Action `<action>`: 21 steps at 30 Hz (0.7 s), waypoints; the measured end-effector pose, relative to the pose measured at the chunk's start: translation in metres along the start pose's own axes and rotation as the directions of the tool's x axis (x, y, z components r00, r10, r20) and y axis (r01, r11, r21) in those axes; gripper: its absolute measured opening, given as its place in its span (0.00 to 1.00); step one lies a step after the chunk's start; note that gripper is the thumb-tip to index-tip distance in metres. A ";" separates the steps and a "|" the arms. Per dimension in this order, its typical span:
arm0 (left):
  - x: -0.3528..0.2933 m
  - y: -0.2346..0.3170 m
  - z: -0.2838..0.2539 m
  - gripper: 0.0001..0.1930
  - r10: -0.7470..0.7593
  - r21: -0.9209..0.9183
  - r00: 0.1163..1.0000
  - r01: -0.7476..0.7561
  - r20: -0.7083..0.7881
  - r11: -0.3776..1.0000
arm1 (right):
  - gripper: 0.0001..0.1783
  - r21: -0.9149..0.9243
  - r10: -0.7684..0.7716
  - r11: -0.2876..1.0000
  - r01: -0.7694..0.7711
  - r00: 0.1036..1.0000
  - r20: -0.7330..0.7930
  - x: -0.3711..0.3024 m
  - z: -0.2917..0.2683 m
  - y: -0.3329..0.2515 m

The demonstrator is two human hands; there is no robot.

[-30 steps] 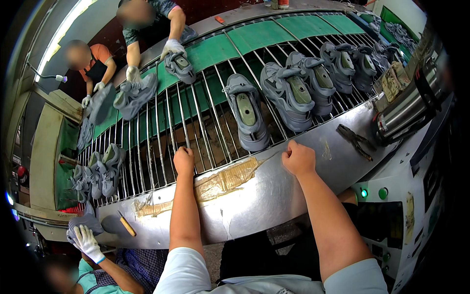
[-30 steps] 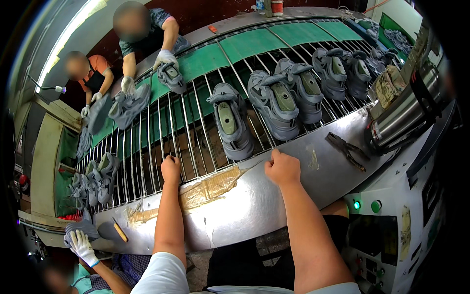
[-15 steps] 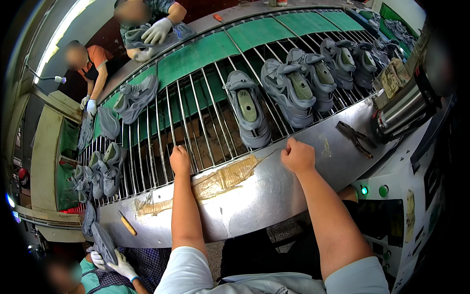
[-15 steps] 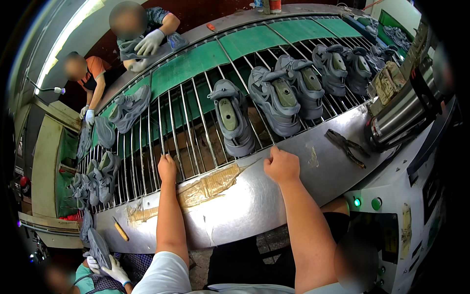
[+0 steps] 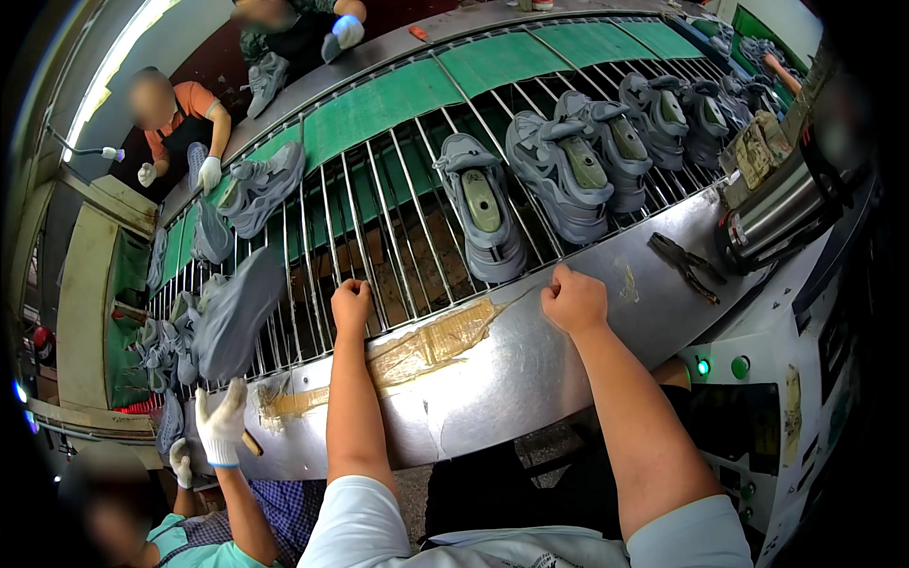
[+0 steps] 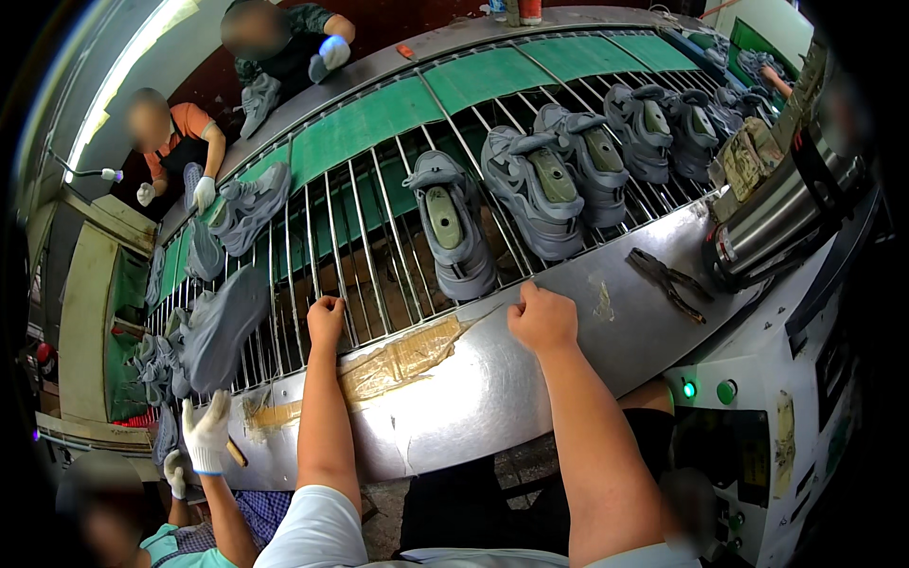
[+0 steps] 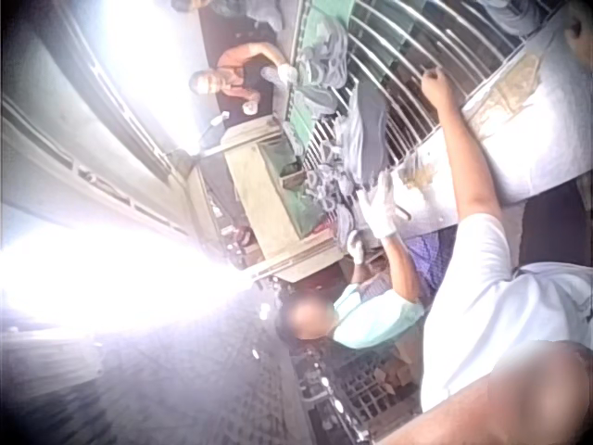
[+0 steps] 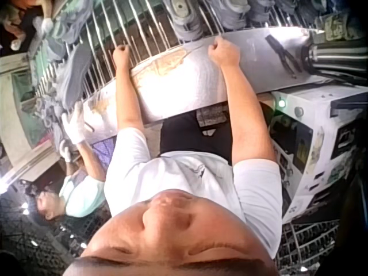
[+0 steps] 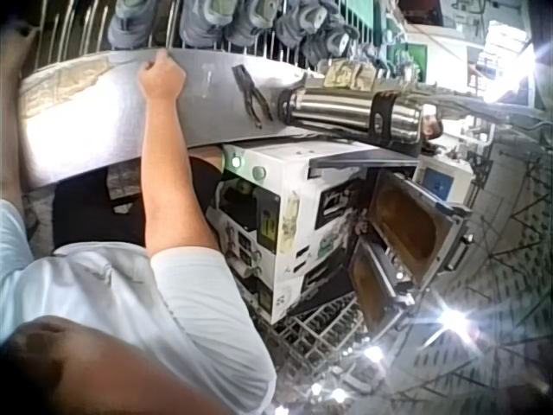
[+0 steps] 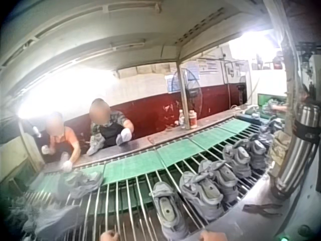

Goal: The person picks up a shoe from the conveyor belt, places it onto a machine for pressing or lasting, operates the machine buttons to initiate the process, and then returns the shoe to the conveyor.

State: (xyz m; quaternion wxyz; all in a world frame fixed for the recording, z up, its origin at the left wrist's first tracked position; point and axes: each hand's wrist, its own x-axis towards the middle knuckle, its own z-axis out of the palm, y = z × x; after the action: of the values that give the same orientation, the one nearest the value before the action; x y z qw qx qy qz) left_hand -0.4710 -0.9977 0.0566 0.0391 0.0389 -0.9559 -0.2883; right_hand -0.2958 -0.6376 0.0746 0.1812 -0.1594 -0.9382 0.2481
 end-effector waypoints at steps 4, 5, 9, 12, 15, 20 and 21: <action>-0.006 0.018 -0.003 0.11 0.055 0.050 0.998 -0.053 -0.037 0.997 | 0.06 0.011 -0.007 1.000 0.007 1.000 -0.012 0.000 -0.002 -0.001; -0.008 0.022 -0.004 0.10 0.058 0.056 0.997 -0.055 -0.047 0.997 | 0.06 0.006 -0.011 1.000 0.012 1.000 -0.020 0.000 -0.002 -0.001; -0.007 0.018 -0.006 0.11 0.071 -0.015 0.986 -0.074 -0.154 0.997 | 0.06 0.002 -0.019 1.000 0.019 0.999 -0.030 0.000 0.000 0.001; -0.003 0.008 -0.007 0.11 0.020 -0.077 0.968 -0.040 -0.252 0.996 | 0.06 0.005 -0.021 1.000 0.021 0.999 -0.024 0.000 -0.001 -0.001; -0.004 0.008 -0.008 0.14 -0.014 -0.151 0.957 -0.032 -0.290 0.988 | 0.06 0.006 -0.015 1.000 0.016 1.000 -0.026 0.000 -0.001 0.000; -0.009 0.022 -0.017 0.22 -0.082 -0.001 0.980 0.084 -0.183 0.996 | 0.06 0.009 0.011 1.000 -0.011 1.000 -0.003 0.001 -0.003 -0.003; -0.009 0.020 -0.013 0.20 -0.023 0.027 0.985 0.028 -0.170 0.999 | 0.06 0.007 0.010 1.000 -0.010 1.000 -0.007 0.000 -0.003 -0.002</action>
State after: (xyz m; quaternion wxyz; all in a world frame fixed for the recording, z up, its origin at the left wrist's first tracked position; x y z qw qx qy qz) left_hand -0.4615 -0.9875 0.0783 0.1161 0.0759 -0.9527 -0.2705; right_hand -0.2950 -0.6375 0.0783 0.1839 -0.1642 -0.9360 0.2514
